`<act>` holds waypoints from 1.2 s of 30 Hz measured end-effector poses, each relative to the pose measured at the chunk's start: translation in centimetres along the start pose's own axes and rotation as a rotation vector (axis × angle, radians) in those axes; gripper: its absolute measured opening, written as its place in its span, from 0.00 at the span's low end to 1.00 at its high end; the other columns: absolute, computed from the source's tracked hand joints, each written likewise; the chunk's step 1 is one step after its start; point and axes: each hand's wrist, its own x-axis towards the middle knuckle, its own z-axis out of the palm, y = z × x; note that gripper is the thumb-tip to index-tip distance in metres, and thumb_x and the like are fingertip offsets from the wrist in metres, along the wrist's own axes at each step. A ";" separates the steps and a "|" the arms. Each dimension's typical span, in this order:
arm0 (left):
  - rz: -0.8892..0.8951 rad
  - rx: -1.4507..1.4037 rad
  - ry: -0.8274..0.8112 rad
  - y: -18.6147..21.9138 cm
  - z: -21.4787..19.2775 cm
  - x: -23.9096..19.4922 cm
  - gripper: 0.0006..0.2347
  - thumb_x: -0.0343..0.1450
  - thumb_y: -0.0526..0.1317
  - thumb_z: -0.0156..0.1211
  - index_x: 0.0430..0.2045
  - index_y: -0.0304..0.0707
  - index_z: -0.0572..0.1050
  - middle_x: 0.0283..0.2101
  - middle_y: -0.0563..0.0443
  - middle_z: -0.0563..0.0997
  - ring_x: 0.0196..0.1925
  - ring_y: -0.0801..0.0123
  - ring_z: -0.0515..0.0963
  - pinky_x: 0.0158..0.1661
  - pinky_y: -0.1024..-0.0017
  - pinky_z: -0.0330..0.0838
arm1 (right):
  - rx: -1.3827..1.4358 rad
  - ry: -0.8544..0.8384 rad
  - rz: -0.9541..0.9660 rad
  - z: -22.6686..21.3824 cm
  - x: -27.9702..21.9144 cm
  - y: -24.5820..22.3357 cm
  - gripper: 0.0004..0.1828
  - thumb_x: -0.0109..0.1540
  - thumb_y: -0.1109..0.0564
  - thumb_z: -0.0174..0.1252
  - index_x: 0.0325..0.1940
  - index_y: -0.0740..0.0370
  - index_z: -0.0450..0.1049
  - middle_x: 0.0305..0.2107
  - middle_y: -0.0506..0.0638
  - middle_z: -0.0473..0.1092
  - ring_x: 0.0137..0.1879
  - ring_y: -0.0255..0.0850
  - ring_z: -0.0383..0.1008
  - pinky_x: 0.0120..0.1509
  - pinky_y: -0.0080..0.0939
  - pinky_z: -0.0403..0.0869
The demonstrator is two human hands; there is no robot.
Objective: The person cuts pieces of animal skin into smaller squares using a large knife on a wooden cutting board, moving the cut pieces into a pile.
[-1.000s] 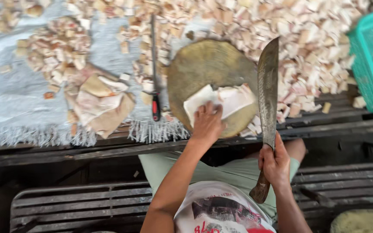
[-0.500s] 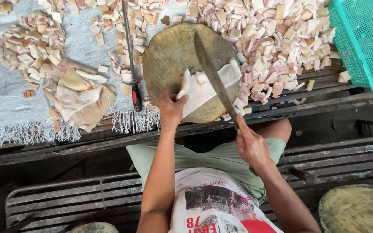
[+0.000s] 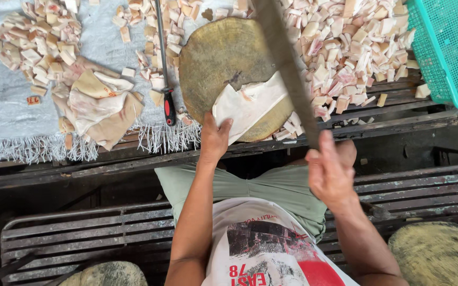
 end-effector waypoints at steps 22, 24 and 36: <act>-0.137 -0.263 -0.220 0.2 -2.0 -0.5 0.24 0.63 0.34 0.68 0.53 0.25 0.67 0.49 0.35 0.81 0.51 0.54 0.82 0.53 0.63 0.73 | 0.033 -0.256 0.271 4.7 -3.1 -1.2 0.35 0.62 0.66 0.54 0.75 0.61 0.60 0.38 0.72 0.74 0.40 0.67 0.76 0.42 0.61 0.75; -0.119 -0.103 -0.122 0.5 -1.5 -1.0 0.25 0.63 0.35 0.69 0.52 0.25 0.66 0.48 0.32 0.80 0.50 0.48 0.82 0.52 0.61 0.73 | 0.033 -0.233 0.173 5.3 -3.1 -1.5 0.35 0.63 0.66 0.53 0.75 0.61 0.59 0.41 0.71 0.74 0.41 0.66 0.77 0.43 0.59 0.76; -0.134 -0.031 -0.018 0.2 -0.1 -1.3 0.24 0.64 0.36 0.68 0.52 0.27 0.65 0.48 0.29 0.81 0.52 0.41 0.82 0.52 0.58 0.75 | 0.007 -0.128 -0.089 2.9 -0.4 -1.6 0.33 0.66 0.68 0.54 0.76 0.62 0.59 0.47 0.69 0.74 0.37 0.56 0.80 0.42 0.50 0.79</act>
